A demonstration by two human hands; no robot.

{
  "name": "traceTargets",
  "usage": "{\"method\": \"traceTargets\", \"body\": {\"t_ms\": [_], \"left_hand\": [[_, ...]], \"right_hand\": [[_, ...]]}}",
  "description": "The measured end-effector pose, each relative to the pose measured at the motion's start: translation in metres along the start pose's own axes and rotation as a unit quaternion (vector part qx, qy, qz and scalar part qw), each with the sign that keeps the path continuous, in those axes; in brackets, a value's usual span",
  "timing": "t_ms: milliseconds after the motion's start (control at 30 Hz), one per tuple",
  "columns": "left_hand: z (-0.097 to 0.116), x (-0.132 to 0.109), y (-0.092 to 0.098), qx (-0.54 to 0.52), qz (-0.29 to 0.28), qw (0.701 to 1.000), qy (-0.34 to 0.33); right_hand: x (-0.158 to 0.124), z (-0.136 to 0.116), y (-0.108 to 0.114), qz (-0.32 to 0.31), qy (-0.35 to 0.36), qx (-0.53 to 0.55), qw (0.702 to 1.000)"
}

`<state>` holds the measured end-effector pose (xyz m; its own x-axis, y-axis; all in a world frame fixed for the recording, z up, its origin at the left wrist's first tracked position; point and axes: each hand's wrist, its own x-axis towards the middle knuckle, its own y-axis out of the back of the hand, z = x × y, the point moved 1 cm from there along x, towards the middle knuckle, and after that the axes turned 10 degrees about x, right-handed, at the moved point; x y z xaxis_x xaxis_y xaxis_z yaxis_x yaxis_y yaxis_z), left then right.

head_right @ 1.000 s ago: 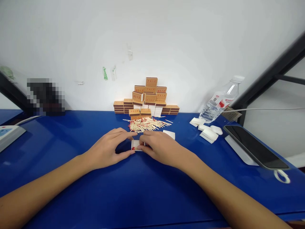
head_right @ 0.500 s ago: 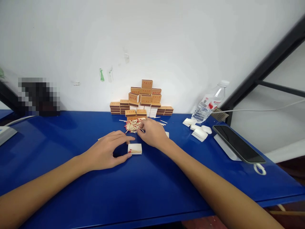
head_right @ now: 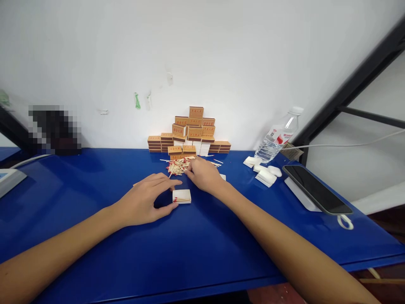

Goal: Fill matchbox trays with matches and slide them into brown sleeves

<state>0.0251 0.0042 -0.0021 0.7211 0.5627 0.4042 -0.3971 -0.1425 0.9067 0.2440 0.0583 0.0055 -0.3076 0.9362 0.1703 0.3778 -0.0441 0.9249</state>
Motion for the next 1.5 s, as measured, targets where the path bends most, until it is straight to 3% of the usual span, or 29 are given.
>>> {"method": "traceTargets", "body": {"t_ms": [300, 533, 867, 1233, 1367, 1500], "left_hand": [[-0.006, 0.002, -0.001, 0.038, 0.021, 0.998, 0.038], [-0.01, 0.001, -0.004, 0.034, 0.019, 0.998, 0.054], [-0.006, 0.001, -0.004, 0.027, 0.011, 0.998, 0.05], [-0.007, 0.002, -0.003, 0.03, 0.014, 0.998, 0.049], [-0.008, 0.0, -0.003, 0.027, 0.01, 0.998, 0.051], [-0.009, 0.0, -0.004, 0.027, 0.009, 0.999, 0.046]], "right_hand": [[-0.02, 0.007, 0.015, -0.065, 0.029, -0.041, 0.997], [-0.03, 0.014, 0.024, -0.064, 0.091, 0.021, 0.994], [-0.051, -0.023, 0.006, -0.053, 0.193, -0.06, 0.978], [-0.045, 0.001, 0.027, -0.079, 0.136, 0.017, 0.987], [-0.046, -0.007, 0.024, -0.115, 0.122, 0.024, 0.986], [-0.047, -0.017, 0.022, -0.109, 0.128, -0.001, 0.986]]}}
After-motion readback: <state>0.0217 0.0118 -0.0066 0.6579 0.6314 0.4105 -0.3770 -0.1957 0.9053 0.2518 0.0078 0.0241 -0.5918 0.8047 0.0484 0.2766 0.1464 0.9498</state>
